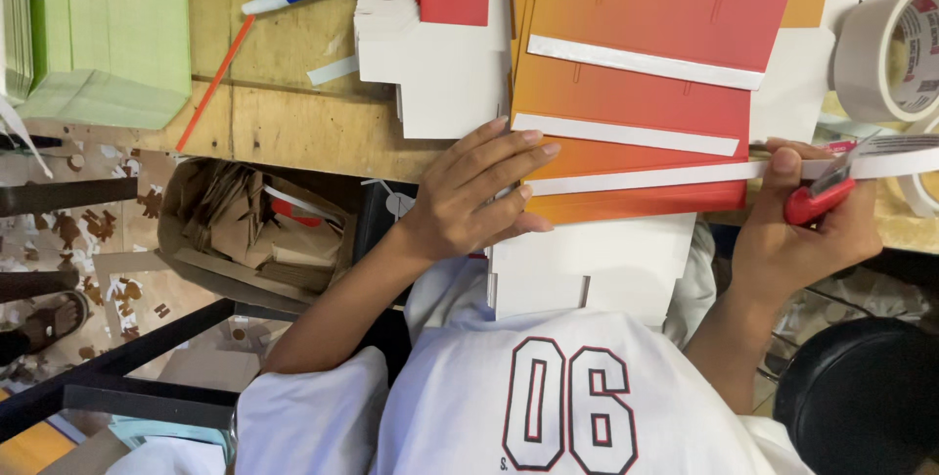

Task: The person applies strips of white double-sided tape to the edges of stacked colored paper sheets. They use a red tape dispenser to cut and place the tape in parallel lines along the paper edges.

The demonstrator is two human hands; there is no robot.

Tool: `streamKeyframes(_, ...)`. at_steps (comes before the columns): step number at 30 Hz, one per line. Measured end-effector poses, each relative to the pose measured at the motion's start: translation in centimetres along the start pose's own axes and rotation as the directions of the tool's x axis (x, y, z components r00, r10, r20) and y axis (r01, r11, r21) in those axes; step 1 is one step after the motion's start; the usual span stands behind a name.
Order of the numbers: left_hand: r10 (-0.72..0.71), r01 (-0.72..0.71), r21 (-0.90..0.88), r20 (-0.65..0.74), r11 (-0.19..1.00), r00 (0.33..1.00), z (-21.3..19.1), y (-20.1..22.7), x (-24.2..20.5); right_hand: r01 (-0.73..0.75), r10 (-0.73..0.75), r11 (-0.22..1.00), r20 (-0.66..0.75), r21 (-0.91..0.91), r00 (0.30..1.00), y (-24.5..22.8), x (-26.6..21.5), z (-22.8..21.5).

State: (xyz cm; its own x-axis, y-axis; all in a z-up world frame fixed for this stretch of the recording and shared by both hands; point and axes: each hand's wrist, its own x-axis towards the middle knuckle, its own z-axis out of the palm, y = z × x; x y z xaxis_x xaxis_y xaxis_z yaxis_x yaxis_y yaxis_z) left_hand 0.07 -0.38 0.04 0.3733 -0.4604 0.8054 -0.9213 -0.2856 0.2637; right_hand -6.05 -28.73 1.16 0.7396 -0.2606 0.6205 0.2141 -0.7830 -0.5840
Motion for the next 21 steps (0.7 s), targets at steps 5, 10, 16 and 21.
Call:
streamKeyframes(5, -0.004, 0.004, -0.013, 0.005, 1.000, 1.000, 0.2, 0.0, -0.2, 0.041, -0.042, 0.999, -0.010, -0.030, 0.999, 0.3, 0.1, 0.1)
streamKeyframes(10, -0.004, 0.004, -0.003, 0.007, 1.000, 1.000, 0.3, 0.0, -0.4, 0.104, -0.104, 0.989, 0.002, -0.108, 0.995, -0.4, 0.7, 0.1)
streamKeyframes(16, 0.013, -0.022, 0.123, 0.074, 0.992, 0.997, -0.1, 0.3, 1.2, 0.154, -0.152, 0.972, 0.025, -0.177, 0.988, 0.8, 0.1, 0.1)
streamKeyframes(21, -0.016, -0.036, 0.122, 0.396, 0.992, 0.918, 1.5, 0.8, 3.9, 0.208, -0.219, 0.959, -0.037, -0.192, 0.975, 2.1, -0.2, 0.3)
